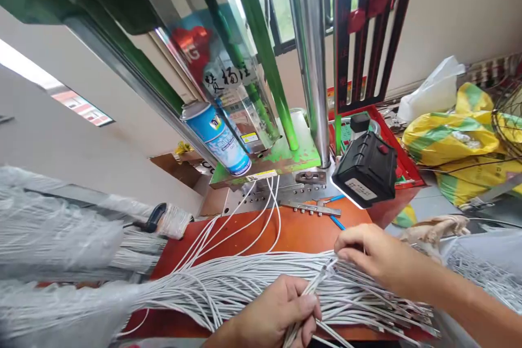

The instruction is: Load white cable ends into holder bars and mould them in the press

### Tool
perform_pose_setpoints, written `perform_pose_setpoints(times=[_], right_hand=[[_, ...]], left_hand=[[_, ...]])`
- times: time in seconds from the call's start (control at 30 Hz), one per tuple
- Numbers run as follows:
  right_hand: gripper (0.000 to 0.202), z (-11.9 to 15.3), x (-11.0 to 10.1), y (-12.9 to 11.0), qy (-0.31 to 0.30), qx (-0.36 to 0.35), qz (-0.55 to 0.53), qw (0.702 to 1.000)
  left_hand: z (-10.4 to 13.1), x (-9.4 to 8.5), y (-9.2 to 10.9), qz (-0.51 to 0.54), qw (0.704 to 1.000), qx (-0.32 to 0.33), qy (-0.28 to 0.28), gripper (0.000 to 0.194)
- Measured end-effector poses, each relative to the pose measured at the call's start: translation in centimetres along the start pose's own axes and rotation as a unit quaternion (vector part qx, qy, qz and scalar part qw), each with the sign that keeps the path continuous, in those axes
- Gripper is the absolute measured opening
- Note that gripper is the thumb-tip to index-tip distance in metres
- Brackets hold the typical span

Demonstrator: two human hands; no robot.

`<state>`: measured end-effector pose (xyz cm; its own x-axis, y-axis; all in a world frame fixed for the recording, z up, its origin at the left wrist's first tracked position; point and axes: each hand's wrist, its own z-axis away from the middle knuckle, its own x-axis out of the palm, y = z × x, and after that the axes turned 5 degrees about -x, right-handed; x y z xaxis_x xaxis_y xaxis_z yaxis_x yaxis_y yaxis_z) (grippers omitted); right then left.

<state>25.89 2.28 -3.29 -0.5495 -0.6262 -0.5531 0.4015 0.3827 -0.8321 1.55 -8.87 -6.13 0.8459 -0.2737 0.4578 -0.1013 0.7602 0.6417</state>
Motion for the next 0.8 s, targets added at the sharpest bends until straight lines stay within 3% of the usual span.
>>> perform_pose_setpoints(times=[0.1, 0.23, 0.33, 0.37, 0.43, 0.5, 0.57, 0.7, 0.8], right_hand=[[0.034, -1.7, -0.3, -1.2, -0.043, 0.001, -0.069, 0.997], [0.046, -3.4, 1.7, -2.6, 0.100, 0.022, -0.127, 0.987], [0.052, -4.5, 3.0, -1.8, 0.110, 0.005, -0.134, 0.985], [0.051, -4.9, 3.1, -1.1, 0.117, -0.013, -0.111, 0.987], [0.046, -5.8, 2.7, 0.9, 0.186, -0.045, 0.015, 0.981], [0.039, -6.6, 2.2, 3.2, 0.241, -0.055, 0.189, 0.951], [0.034, -7.1, 1.9, 4.9, 0.223, -0.041, 0.309, 0.924], [0.032, -6.5, 2.8, 5.7, 0.204, -0.035, 0.365, 0.908], [0.027, -5.0, 4.3, 4.9, 0.208, -0.051, 0.316, 0.924]], left_hand=[[-0.6, 0.2, 0.4, 0.030, 0.999, 0.021, -0.029, 0.051], [-2.3, 1.1, 1.6, 0.055, 0.996, 0.037, -0.059, 0.056], [-3.1, 0.8, 3.7, 0.059, 0.996, 0.060, -0.012, 0.056], [-3.2, 0.4, 4.6, 0.062, 0.995, 0.074, 0.012, 0.055], [-3.3, -0.8, 6.2, 0.060, 0.993, 0.091, 0.054, 0.052], [-3.4, -2.2, 7.2, 0.048, 0.991, 0.094, 0.083, 0.053], [-3.8, -3.3, 7.5, 0.028, 0.987, 0.103, 0.118, 0.058], [-5.0, -4.2, 6.8, -0.004, 0.974, 0.141, 0.180, 0.067], [-5.4, -4.5, 6.6, -0.058, 0.970, 0.124, 0.200, 0.066]])
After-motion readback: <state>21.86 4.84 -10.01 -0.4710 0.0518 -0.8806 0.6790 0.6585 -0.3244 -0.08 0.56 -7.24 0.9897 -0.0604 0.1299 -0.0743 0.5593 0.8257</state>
